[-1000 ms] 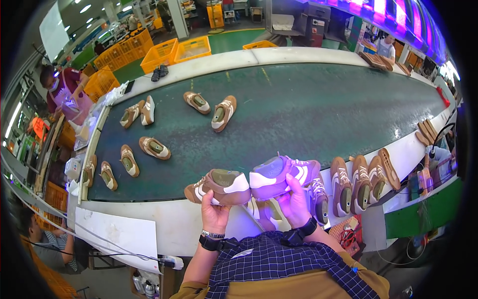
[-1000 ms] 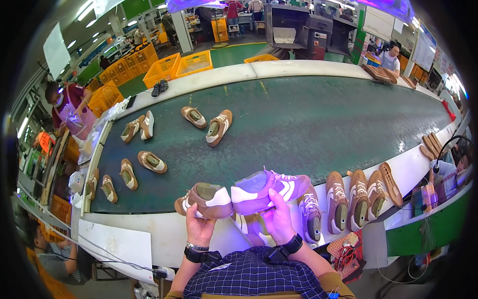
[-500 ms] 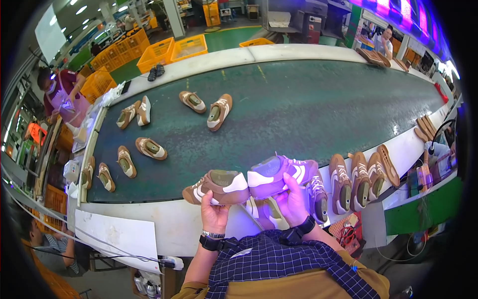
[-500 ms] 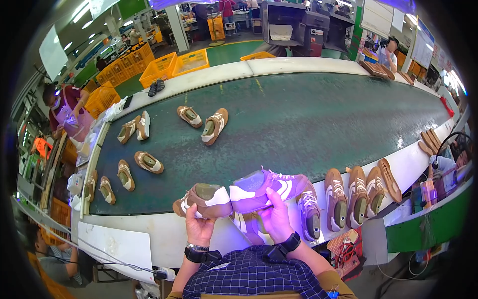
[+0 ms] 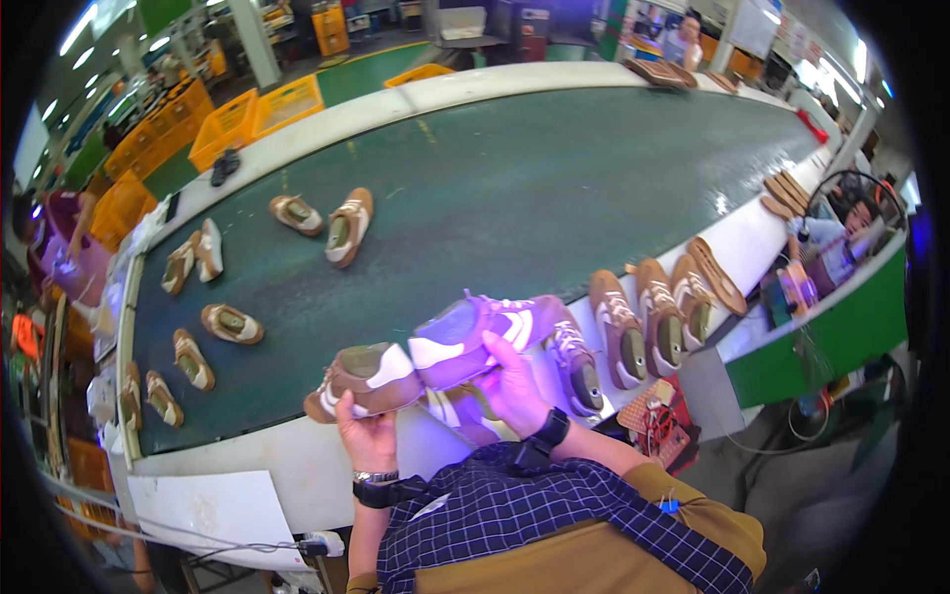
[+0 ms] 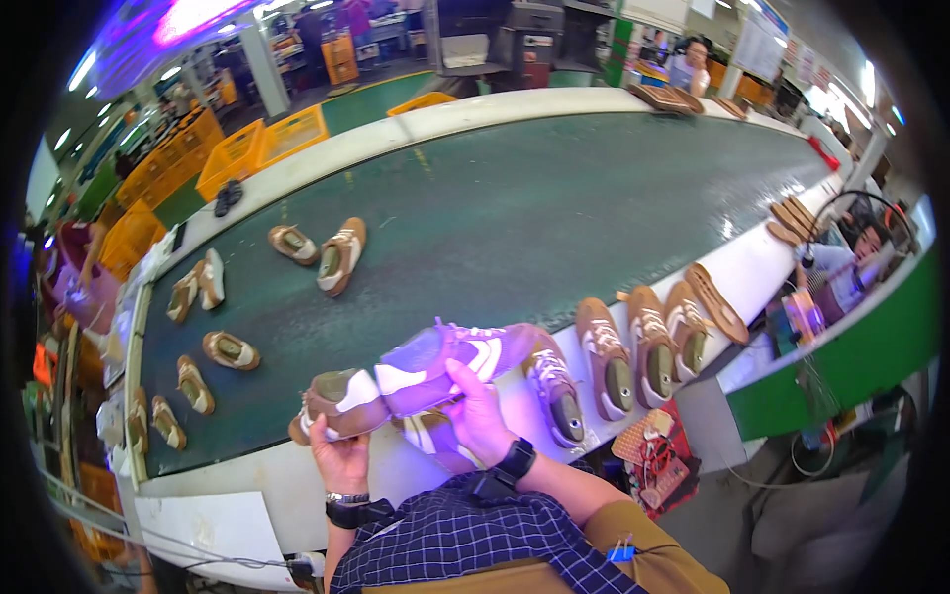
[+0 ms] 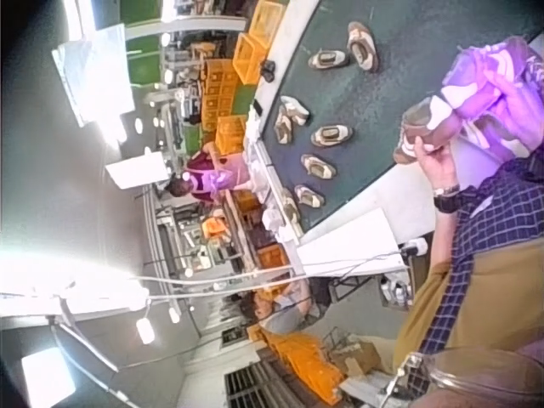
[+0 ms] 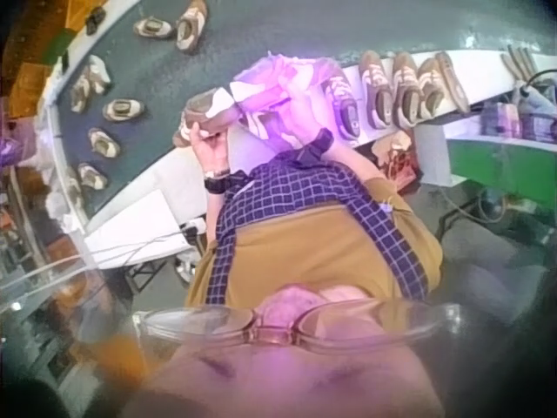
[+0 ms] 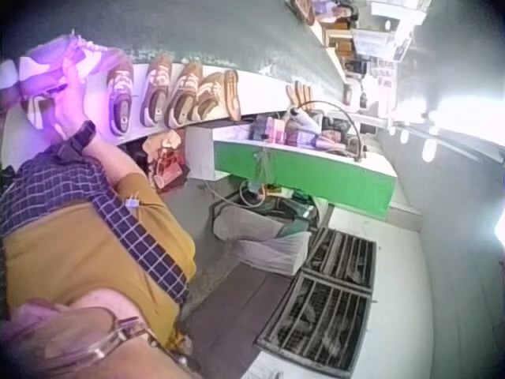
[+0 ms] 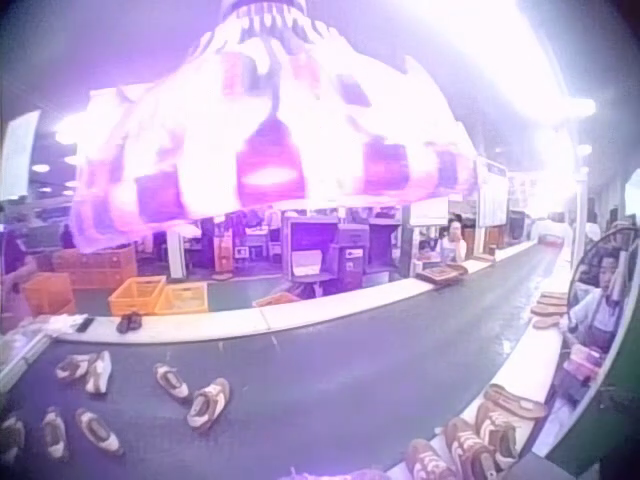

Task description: The recorder is at a conveyor belt, inspecting and marking finished shoes before placing them into a sorting area.

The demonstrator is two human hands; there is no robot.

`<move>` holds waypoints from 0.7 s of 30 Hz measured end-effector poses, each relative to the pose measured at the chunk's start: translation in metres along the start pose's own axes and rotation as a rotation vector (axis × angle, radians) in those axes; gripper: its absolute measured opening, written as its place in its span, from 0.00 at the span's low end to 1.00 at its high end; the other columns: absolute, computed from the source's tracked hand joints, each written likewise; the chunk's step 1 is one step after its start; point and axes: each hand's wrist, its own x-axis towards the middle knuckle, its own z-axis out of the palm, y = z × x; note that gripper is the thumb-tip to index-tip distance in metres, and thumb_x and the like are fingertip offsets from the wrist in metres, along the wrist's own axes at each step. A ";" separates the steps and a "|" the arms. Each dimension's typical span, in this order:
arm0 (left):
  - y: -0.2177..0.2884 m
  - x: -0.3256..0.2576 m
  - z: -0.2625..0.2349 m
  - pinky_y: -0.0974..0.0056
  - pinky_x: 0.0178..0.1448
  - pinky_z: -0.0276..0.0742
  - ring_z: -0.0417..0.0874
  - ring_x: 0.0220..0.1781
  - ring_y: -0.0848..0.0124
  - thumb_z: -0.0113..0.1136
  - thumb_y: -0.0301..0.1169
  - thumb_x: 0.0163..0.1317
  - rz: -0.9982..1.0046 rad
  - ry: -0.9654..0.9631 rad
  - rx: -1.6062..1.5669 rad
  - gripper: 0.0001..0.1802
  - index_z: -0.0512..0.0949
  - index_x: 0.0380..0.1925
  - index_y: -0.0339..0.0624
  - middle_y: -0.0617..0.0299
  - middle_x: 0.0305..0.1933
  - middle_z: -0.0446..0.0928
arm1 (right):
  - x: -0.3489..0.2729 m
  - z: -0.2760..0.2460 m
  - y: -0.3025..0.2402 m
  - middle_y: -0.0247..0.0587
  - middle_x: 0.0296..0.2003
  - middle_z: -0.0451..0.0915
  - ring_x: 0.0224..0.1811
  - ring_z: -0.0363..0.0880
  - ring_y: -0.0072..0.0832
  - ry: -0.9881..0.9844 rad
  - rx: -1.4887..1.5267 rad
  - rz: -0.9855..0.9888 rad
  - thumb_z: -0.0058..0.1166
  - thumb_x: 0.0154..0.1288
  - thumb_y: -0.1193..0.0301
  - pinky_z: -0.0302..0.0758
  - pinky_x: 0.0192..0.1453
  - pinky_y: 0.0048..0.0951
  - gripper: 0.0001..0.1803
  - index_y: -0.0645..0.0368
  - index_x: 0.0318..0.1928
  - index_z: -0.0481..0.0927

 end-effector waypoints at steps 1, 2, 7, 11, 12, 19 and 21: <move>-0.001 0.002 -0.002 0.50 0.61 0.72 0.72 0.59 0.60 0.61 0.37 0.54 0.029 0.011 0.015 0.30 0.66 0.58 0.45 0.58 0.58 0.70 | 0.000 -0.002 -0.001 0.40 0.49 0.75 0.53 0.74 0.32 0.004 -0.002 0.020 0.52 0.64 0.67 0.72 0.58 0.39 0.21 0.59 0.56 0.67; -0.001 0.004 -0.003 0.50 0.60 0.72 0.72 0.58 0.60 0.62 0.37 0.54 0.025 0.021 0.014 0.31 0.66 0.58 0.45 0.58 0.58 0.71 | -0.001 -0.001 -0.002 0.41 0.49 0.75 0.53 0.74 0.32 0.015 -0.014 0.005 0.52 0.64 0.67 0.71 0.59 0.39 0.21 0.59 0.56 0.67; -0.001 0.005 -0.004 0.51 0.60 0.73 0.72 0.58 0.61 0.62 0.38 0.54 0.040 0.033 0.058 0.31 0.66 0.57 0.44 0.58 0.57 0.71 | 0.001 -0.006 -0.001 0.41 0.49 0.75 0.53 0.74 0.32 0.004 -0.018 -0.034 0.51 0.65 0.67 0.71 0.59 0.39 0.20 0.59 0.56 0.67; 0.001 0.005 -0.006 0.53 0.59 0.74 0.73 0.57 0.62 0.61 0.37 0.55 0.092 0.029 0.054 0.29 0.67 0.57 0.44 0.59 0.57 0.71 | 0.005 -0.015 0.004 0.40 0.50 0.75 0.54 0.74 0.32 -0.043 -0.023 -0.028 0.50 0.66 0.67 0.70 0.61 0.40 0.20 0.60 0.56 0.67; -0.002 0.006 -0.007 0.54 0.58 0.74 0.73 0.57 0.62 0.60 0.37 0.55 0.064 0.028 0.061 0.28 0.67 0.57 0.44 0.59 0.57 0.72 | 0.002 -0.010 0.000 0.41 0.50 0.75 0.54 0.74 0.32 -0.033 -0.038 -0.042 0.50 0.66 0.67 0.70 0.61 0.39 0.20 0.59 0.56 0.67; -0.004 -0.005 0.004 0.56 0.56 0.76 0.76 0.53 0.65 0.58 0.34 0.57 0.036 -0.012 0.041 0.23 0.69 0.53 0.43 0.60 0.52 0.75 | -0.006 -0.005 -0.005 0.41 0.48 0.76 0.52 0.75 0.32 -0.014 -0.054 -0.065 0.50 0.65 0.69 0.73 0.57 0.39 0.19 0.61 0.54 0.68; -0.003 -0.007 0.006 0.56 0.56 0.76 0.76 0.54 0.65 0.57 0.34 0.58 0.052 -0.012 0.047 0.23 0.69 0.53 0.43 0.60 0.53 0.75 | -0.006 -0.002 -0.007 0.41 0.48 0.75 0.52 0.76 0.32 -0.023 -0.058 -0.062 0.50 0.65 0.69 0.73 0.57 0.39 0.19 0.61 0.54 0.68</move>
